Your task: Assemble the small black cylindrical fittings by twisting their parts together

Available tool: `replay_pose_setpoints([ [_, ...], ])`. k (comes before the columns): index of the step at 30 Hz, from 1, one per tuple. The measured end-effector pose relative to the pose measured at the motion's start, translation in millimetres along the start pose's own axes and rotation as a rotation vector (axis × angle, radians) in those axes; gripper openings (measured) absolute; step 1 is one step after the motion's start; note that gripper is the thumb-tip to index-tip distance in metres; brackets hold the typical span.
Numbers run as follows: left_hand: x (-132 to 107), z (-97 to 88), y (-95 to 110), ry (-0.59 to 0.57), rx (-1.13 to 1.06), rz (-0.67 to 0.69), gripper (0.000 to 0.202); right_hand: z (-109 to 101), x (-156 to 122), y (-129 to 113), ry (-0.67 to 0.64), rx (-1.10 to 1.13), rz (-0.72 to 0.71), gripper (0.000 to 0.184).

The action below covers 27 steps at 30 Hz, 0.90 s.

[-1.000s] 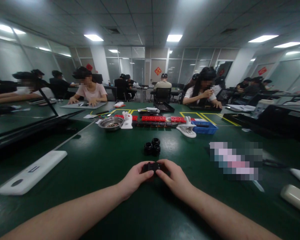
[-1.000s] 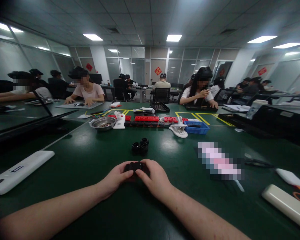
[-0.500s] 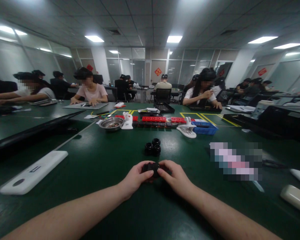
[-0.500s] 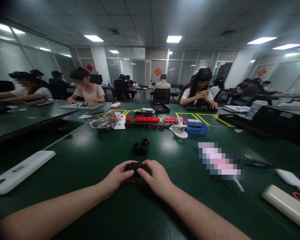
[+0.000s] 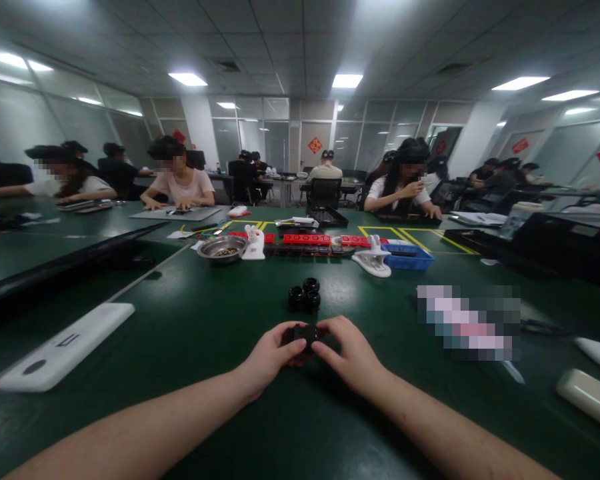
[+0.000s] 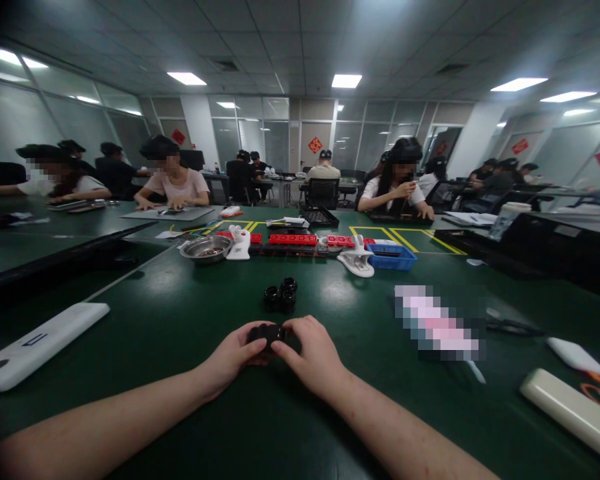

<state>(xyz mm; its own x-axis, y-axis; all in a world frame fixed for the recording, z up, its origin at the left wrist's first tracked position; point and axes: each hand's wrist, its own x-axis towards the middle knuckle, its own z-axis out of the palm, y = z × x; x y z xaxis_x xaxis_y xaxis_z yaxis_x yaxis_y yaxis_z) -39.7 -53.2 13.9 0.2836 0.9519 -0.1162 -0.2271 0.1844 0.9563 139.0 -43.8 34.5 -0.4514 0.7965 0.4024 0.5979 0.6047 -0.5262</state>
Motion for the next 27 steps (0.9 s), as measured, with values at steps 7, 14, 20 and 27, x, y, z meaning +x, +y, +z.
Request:
replay_pose_setpoints([
  [7,3.1,-0.7,0.0,0.000,-0.034,-0.048,0.050,-2.9,-2.6,-2.6,0.041,-0.042,-0.234,0.034],
  [14,0.4,0.5,0.2,0.005,-0.022,-0.001,0.047,-1.6,-1.1,-1.9,0.016,-0.040,-0.013,0.025],
  [20,3.0,-2.4,-2.2,-0.018,-0.016,-0.027,0.049,-5.0,-0.3,0.3,-0.020,-0.015,-0.155,0.028],
  [27,1.0,0.7,-0.6,-0.006,0.030,0.003,0.050,-4.9,-0.4,-0.5,-0.049,-0.027,-0.073,0.031],
])
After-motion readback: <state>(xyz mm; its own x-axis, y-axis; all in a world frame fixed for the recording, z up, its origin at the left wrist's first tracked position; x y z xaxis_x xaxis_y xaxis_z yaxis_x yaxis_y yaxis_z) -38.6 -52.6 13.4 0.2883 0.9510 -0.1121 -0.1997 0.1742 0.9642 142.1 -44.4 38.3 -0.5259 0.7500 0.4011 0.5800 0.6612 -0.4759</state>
